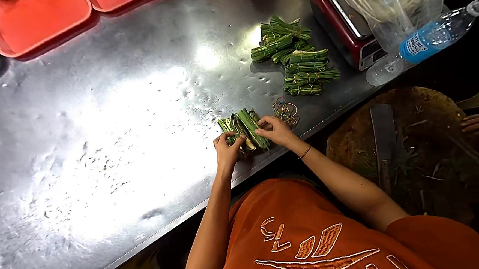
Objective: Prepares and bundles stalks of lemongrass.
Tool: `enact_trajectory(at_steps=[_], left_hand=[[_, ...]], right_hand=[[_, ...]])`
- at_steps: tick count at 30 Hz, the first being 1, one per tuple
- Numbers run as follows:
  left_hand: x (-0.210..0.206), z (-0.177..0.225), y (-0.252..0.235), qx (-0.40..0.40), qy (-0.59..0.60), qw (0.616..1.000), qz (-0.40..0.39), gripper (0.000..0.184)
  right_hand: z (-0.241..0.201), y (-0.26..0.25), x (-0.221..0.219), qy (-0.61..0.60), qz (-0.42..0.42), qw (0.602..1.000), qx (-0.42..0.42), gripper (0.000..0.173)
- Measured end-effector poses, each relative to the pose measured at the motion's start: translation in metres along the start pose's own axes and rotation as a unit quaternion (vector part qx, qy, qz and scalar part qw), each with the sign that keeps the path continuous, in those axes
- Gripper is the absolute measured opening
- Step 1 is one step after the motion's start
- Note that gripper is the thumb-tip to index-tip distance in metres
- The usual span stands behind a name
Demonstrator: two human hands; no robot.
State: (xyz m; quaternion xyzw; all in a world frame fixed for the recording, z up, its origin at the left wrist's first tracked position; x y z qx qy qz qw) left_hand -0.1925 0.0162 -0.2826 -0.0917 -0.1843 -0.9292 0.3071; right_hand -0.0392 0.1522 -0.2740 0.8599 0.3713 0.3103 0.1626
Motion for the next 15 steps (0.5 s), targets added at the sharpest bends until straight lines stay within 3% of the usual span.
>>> enact_trajectory(at_steps=[4, 6, 9, 12, 15], left_hand=[[-0.001, 0.001, 0.001, -0.003, -0.020, 1.000, -0.004, 0.047], [-0.001, 0.000, 0.001, -0.002, -0.023, 1.000, -0.003, 0.048], [-0.001, -0.001, 0.000, 0.004, -0.020, 1.000, -0.002, 0.045], [0.001, -0.004, -0.002, 0.000, -0.019, 1.000, -0.006, 0.043], [0.002, -0.005, -0.002, -0.004, -0.014, 1.000, -0.012, 0.044]], right_hand=[[-0.011, 0.002, -0.005, 0.060, 0.041, 0.997, -0.017, 0.048], [-0.019, 0.000, -0.006, 0.095, 0.019, 0.994, -0.050, 0.055], [-0.030, -0.006, 0.008, 0.119, -0.036, 0.990, -0.062, 0.048], [-0.045, -0.003, 0.044, 0.212, -0.072, 0.970, 0.090, 0.035], [-0.063, 0.001, 0.067, 0.400, -0.069, 0.869, 0.284, 0.032]])
Point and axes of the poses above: each hand's wrist, its own y-axis away from the middle knuckle, its own x-axis out of the back of the hand, z = x × y, the point moved 2 cm from there along -y, towards the middle knuckle, and after that the axes turned 13 degrees about -x, right-handed, at the moved point
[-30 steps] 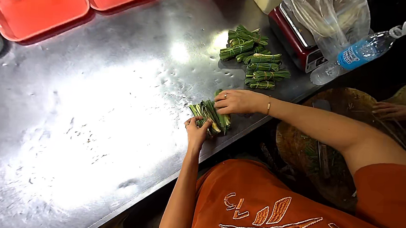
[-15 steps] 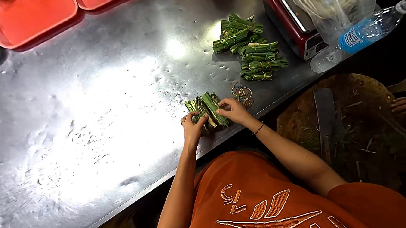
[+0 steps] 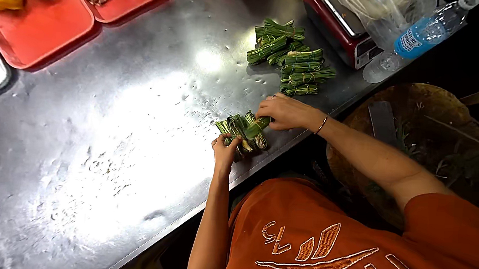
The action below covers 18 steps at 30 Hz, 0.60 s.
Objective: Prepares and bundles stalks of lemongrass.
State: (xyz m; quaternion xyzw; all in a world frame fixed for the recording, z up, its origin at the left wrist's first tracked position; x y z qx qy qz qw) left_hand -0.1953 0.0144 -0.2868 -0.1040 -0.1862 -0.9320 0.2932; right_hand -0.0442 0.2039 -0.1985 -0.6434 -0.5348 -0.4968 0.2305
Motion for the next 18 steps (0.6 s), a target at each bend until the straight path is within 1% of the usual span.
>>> enact_trajectory(at_steps=[2, 3, 5, 8, 10, 11, 12, 13, 14, 15, 16, 17, 18], left_hand=[[0.000, 0.000, 0.000, 0.000, 0.002, 1.000, -0.002, 0.044], [-0.001, 0.001, 0.000, 0.001, 0.002, 1.000, 0.000, 0.044], [-0.002, 0.003, 0.000, 0.004, 0.002, 1.000, 0.010, 0.044], [-0.003, 0.004, 0.000, 0.003, 0.003, 1.000, 0.014, 0.043], [-0.004, 0.004, 0.000, 0.007, 0.002, 1.000, 0.014, 0.042], [-0.004, 0.004, 0.001, 0.010, 0.004, 1.000, 0.017, 0.042], [-0.004, 0.005, 0.001, 0.011, 0.007, 1.000, 0.020, 0.044], [-0.004, 0.004, 0.000, 0.010, 0.013, 1.000, 0.023, 0.048], [-0.005, 0.003, 0.000, 0.008, 0.022, 0.999, 0.025, 0.053], [-0.006, 0.002, -0.001, 0.004, 0.029, 0.999, 0.026, 0.063], [-0.006, 0.001, -0.001, 0.003, 0.037, 0.999, 0.027, 0.071], [-0.006, -0.001, -0.002, 0.003, 0.042, 0.999, 0.028, 0.076], [-0.005, -0.002, -0.002, 0.001, 0.047, 0.999, 0.026, 0.077]], right_hand=[[-0.006, -0.009, 0.000, 0.091, 0.016, 0.990, 0.106, 0.025], [-0.008, -0.015, -0.005, 0.110, 0.026, 0.982, 0.152, 0.022], [-0.013, -0.028, -0.018, 0.108, 0.038, 0.970, 0.216, 0.024], [-0.018, -0.039, -0.033, 0.082, 0.033, 0.967, 0.239, 0.025], [-0.017, -0.035, -0.042, 0.060, 0.072, 0.968, 0.233, 0.027], [-0.016, -0.029, -0.045, 0.036, 0.097, 0.973, 0.206, 0.028], [-0.015, -0.020, -0.047, -0.004, 0.125, 0.981, 0.150, 0.031], [-0.016, -0.011, -0.050, -0.058, 0.162, 0.983, 0.066, 0.034], [-0.018, -0.002, -0.053, -0.123, 0.184, 0.974, -0.037, 0.034], [-0.020, 0.006, -0.057, -0.193, 0.175, 0.956, -0.138, 0.032], [-0.019, 0.009, -0.065, -0.260, 0.131, 0.931, -0.219, 0.034], [-0.019, 0.010, -0.075, -0.321, 0.091, 0.903, -0.269, 0.041], [-0.022, 0.011, -0.086, -0.366, 0.073, 0.880, -0.294, 0.046]])
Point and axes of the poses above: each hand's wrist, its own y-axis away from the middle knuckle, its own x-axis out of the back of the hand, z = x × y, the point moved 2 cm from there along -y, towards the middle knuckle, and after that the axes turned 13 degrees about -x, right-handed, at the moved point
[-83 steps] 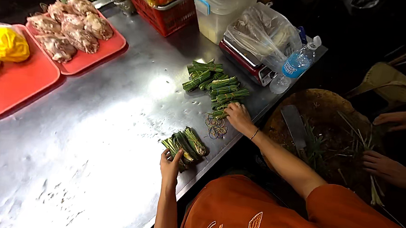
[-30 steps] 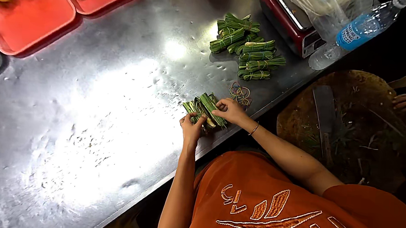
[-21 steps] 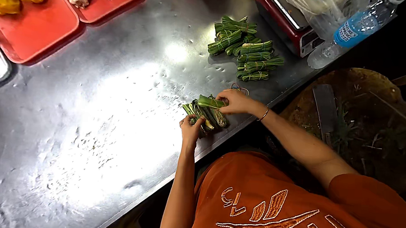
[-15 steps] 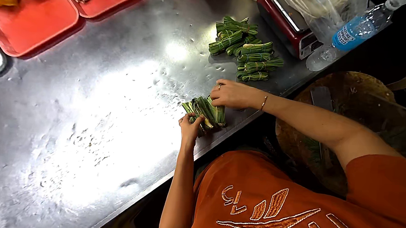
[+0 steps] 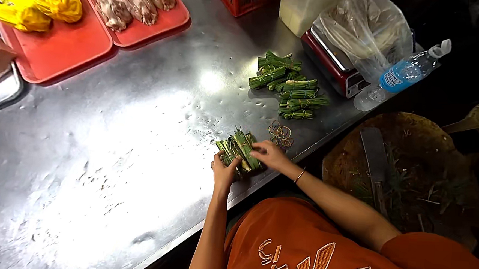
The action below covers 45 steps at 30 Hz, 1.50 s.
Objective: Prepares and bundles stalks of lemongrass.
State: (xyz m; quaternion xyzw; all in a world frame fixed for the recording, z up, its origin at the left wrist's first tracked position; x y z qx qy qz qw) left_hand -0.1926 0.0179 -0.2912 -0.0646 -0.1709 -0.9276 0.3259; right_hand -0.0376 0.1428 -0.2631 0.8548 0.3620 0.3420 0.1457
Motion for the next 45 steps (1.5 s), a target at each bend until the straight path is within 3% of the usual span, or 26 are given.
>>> enact_trajectory(at_steps=[9, 13, 15, 17, 18, 21, 27, 31, 34, 36, 39, 42, 45], left_hand=[[-0.003, 0.011, 0.007, 0.035, 0.067, 0.997, -0.009, 0.070], [-0.002, 0.012, 0.008, 0.034, 0.052, 0.998, 0.000, 0.068], [-0.001, 0.016, 0.009, 0.037, 0.043, 0.998, -0.006, 0.067], [0.002, 0.017, 0.009, 0.037, 0.044, 0.998, -0.020, 0.066], [0.003, 0.015, 0.010, 0.035, 0.044, 0.998, -0.025, 0.066], [0.005, 0.010, 0.012, 0.027, 0.047, 0.998, -0.033, 0.066], [0.018, 0.005, 0.012, 0.039, 0.067, 0.997, -0.001, 0.055], [0.031, -0.001, 0.017, 0.027, 0.078, 0.996, 0.040, 0.041], [0.034, 0.000, 0.020, 0.002, 0.078, 0.996, 0.040, 0.037], [0.033, 0.003, 0.022, -0.011, 0.092, 0.995, 0.038, 0.032], [0.031, 0.003, 0.026, -0.017, 0.126, 0.991, 0.050, 0.029], [0.029, -0.001, 0.027, 0.026, 0.182, 0.980, 0.075, 0.039], [0.029, -0.016, 0.024, 0.054, 0.189, 0.977, 0.083, 0.049]], right_hand=[[0.003, 0.008, -0.017, -0.052, -0.008, 0.999, -0.003, 0.047], [0.002, 0.002, 0.010, -0.027, -0.065, 0.997, 0.000, 0.045], [0.009, -0.009, 0.049, 0.040, 0.027, 0.998, 0.028, 0.038], [0.022, -0.025, 0.096, 0.168, 0.208, 0.961, 0.068, 0.031], [0.030, -0.040, 0.119, 0.219, 0.256, 0.939, 0.062, 0.033], [0.046, -0.074, 0.156, 0.314, 0.268, 0.910, 0.037, 0.043], [0.027, -0.076, 0.173, 0.340, 0.246, 0.903, 0.095, 0.035], [-0.033, -0.034, 0.129, 0.309, 0.212, 0.877, 0.300, 0.030], [-0.059, -0.015, 0.070, 0.309, 0.122, 0.819, 0.468, 0.026], [-0.071, -0.006, 0.038, 0.311, 0.073, 0.785, 0.531, 0.027], [-0.086, -0.001, -0.006, 0.323, -0.001, 0.754, 0.572, 0.026], [-0.086, -0.006, -0.043, 0.372, -0.058, 0.728, 0.573, 0.022], [-0.078, -0.005, -0.072, 0.396, -0.085, 0.737, 0.541, 0.016]])
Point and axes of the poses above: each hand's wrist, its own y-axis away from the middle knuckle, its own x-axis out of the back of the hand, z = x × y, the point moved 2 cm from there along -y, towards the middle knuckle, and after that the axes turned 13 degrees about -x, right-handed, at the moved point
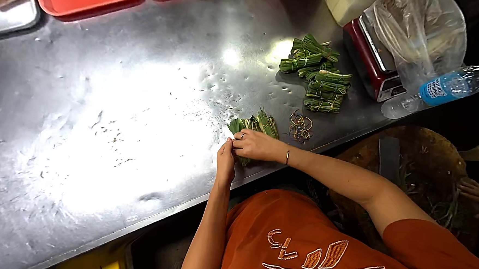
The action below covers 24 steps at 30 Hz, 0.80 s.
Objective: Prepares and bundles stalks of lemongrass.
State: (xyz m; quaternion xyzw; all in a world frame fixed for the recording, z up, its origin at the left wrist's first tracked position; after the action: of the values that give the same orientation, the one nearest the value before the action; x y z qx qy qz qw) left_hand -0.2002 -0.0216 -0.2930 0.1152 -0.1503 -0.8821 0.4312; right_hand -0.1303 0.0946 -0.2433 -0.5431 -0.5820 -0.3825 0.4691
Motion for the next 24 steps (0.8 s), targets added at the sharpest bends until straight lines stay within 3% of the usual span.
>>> enact_trajectory(at_steps=[3, 5, 9, 12, 14, 16, 19, 22, 24], left_hand=[[0.005, -0.008, -0.006, -0.042, -0.040, 0.998, -0.014, 0.049], [0.007, -0.009, -0.009, -0.066, -0.121, 0.990, -0.030, 0.039], [0.010, -0.004, -0.013, -0.068, -0.251, 0.962, -0.078, 0.038], [0.010, 0.001, -0.010, -0.054, -0.303, 0.948, -0.081, 0.039], [0.011, 0.003, -0.012, -0.049, -0.303, 0.949, -0.076, 0.044], [0.012, 0.004, -0.012, -0.043, -0.312, 0.946, -0.080, 0.044], [0.010, 0.006, -0.012, -0.037, -0.341, 0.934, -0.098, 0.043], [0.011, 0.006, -0.016, -0.038, -0.339, 0.934, -0.107, 0.043], [0.012, 0.004, -0.017, -0.036, -0.322, 0.940, -0.107, 0.043]], right_hand=[[-0.002, 0.002, -0.004, -0.054, 0.008, 0.998, -0.023, 0.017], [0.010, 0.014, 0.013, -0.117, 0.042, 0.990, -0.069, 0.027], [0.090, 0.079, 0.066, -0.082, 0.107, 0.934, -0.331, 0.030], [0.161, 0.143, 0.079, -0.001, 0.044, 0.849, -0.527, 0.028], [0.189, 0.172, 0.069, -0.003, -0.027, 0.814, -0.580, 0.037], [0.196, 0.184, 0.052, -0.001, -0.055, 0.813, -0.580, 0.046], [0.192, 0.191, 0.042, 0.032, -0.021, 0.835, -0.549, 0.040], [0.161, 0.169, 0.073, 0.033, 0.069, 0.867, -0.493, 0.035], [0.125, 0.128, 0.097, 0.022, 0.104, 0.912, -0.397, 0.031]])
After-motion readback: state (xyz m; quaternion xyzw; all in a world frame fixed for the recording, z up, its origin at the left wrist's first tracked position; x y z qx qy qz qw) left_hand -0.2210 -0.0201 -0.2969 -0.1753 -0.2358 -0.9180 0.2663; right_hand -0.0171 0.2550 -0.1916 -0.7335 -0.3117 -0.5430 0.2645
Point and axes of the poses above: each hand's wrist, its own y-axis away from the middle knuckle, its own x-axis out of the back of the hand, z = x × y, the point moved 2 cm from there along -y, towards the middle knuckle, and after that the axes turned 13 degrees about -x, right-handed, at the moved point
